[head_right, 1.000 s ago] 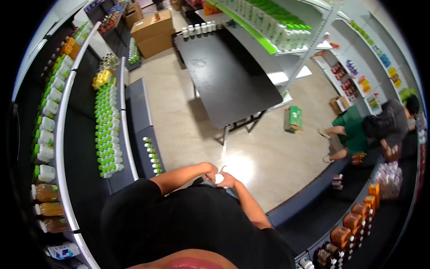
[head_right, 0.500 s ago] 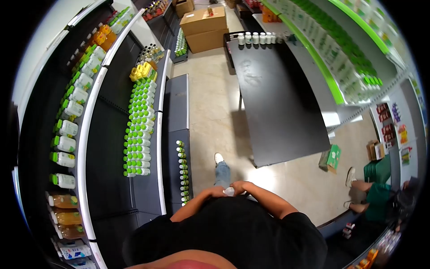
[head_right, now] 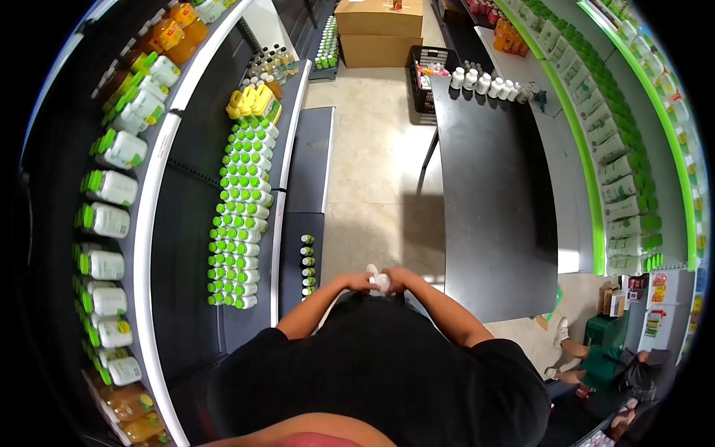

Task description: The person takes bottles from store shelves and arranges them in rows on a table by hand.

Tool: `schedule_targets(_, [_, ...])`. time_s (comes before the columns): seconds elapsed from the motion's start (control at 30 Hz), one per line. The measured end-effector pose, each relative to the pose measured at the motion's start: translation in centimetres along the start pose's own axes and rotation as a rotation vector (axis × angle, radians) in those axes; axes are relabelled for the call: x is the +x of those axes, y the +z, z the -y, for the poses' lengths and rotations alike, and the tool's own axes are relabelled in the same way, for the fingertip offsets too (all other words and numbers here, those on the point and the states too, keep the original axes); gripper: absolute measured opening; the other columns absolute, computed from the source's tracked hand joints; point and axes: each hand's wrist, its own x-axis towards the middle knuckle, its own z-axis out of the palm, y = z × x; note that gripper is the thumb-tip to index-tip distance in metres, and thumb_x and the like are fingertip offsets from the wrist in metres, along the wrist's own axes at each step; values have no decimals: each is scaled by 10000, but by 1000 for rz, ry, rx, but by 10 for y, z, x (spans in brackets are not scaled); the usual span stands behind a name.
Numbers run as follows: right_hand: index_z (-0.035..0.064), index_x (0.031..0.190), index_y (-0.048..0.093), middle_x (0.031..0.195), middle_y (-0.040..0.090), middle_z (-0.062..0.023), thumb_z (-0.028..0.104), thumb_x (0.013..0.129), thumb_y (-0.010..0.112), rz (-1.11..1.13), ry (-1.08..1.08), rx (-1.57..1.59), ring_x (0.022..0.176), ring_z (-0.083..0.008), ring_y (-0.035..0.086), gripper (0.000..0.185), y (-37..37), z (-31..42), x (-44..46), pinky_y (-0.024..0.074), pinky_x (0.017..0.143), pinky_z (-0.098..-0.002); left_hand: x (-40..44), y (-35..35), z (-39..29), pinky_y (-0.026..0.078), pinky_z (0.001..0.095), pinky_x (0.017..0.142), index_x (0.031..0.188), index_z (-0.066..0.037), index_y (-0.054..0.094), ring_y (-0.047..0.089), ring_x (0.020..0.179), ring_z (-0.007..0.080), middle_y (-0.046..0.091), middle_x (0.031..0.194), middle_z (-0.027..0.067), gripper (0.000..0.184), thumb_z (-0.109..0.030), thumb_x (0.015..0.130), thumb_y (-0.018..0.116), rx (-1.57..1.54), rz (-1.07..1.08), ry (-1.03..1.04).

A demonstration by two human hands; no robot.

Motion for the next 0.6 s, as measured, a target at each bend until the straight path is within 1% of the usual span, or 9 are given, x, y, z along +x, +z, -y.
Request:
schedule_targets(0.07, [83,1185,590,1076,671,-195,331,577,843,-121,38,87,1011,-386,630,703,-41,9,2,504,863,-454,-24,-51,-43,508,376,675,897,-50,688,656,703,225,703,797,108,509,-550,876,592,4,-117,22])
schedule_targets(0.17, [80,1185,593,1099,664,-197,335,593,840,-270,26,223,1032,-378,624,690,-82,5,13,502,873,-448,-28,-110,-82,495,374,662,885,-56,684,649,702,240,691,773,99,497,-545,873,595,82,-250,-3])
schedule_targets(0.23, [82,1188,595,1120,658,-190,333,601,838,-336,15,250,1052,-365,621,683,-89,-19,35,496,894,-442,-18,-150,-107,500,404,737,936,-53,699,663,799,306,707,871,152,532,-568,854,596,180,-190,-78])
schedule_targets(0.3, [88,1197,595,1113,660,-162,330,609,833,-270,-29,342,1064,-330,618,678,-90,-53,57,481,926,-420,13,-172,-105,498,426,777,963,-53,708,664,856,341,710,927,184,558,-585,844,592,321,-115,-137])
schedule_targets(0.33, [86,1204,593,1117,658,-161,325,611,832,-289,-41,387,1064,-329,617,683,-93,-72,74,479,930,-416,37,-178,-87,495,405,689,853,-62,705,658,731,251,688,769,119,599,-647,831,581,380,-166,-50])
schedule_targets(0.4, [77,1212,589,1121,656,-157,314,611,833,-340,-26,473,1065,-324,615,691,-100,-91,88,477,932,-408,50,-201,-96,491,420,699,891,-53,706,651,735,295,692,797,147,576,-615,840,590,223,-209,14])
schedule_targets(0.43, [71,1214,587,1121,655,-155,307,610,834,-400,-5,486,1066,-320,615,694,-136,-98,96,477,931,-404,59,-233,-113,491,426,703,903,-51,708,651,741,313,696,810,157,571,-608,839,596,220,-257,23])
schedule_targets(0.47, [56,1200,590,1114,658,-154,296,614,838,-482,-94,644,1055,-313,619,680,-160,-98,95,481,925,-403,60,-257,-130,490,432,707,922,-45,707,657,759,319,703,840,172,559,-589,843,605,230,-242,-69])
schedule_targets(0.6, [58,1198,597,1122,661,-157,291,621,841,-342,-59,494,1061,-316,620,668,-264,-106,115,485,929,-410,74,-332,-166,493,427,707,942,-45,714,655,754,291,703,837,164,551,-577,837,619,384,-278,-93])
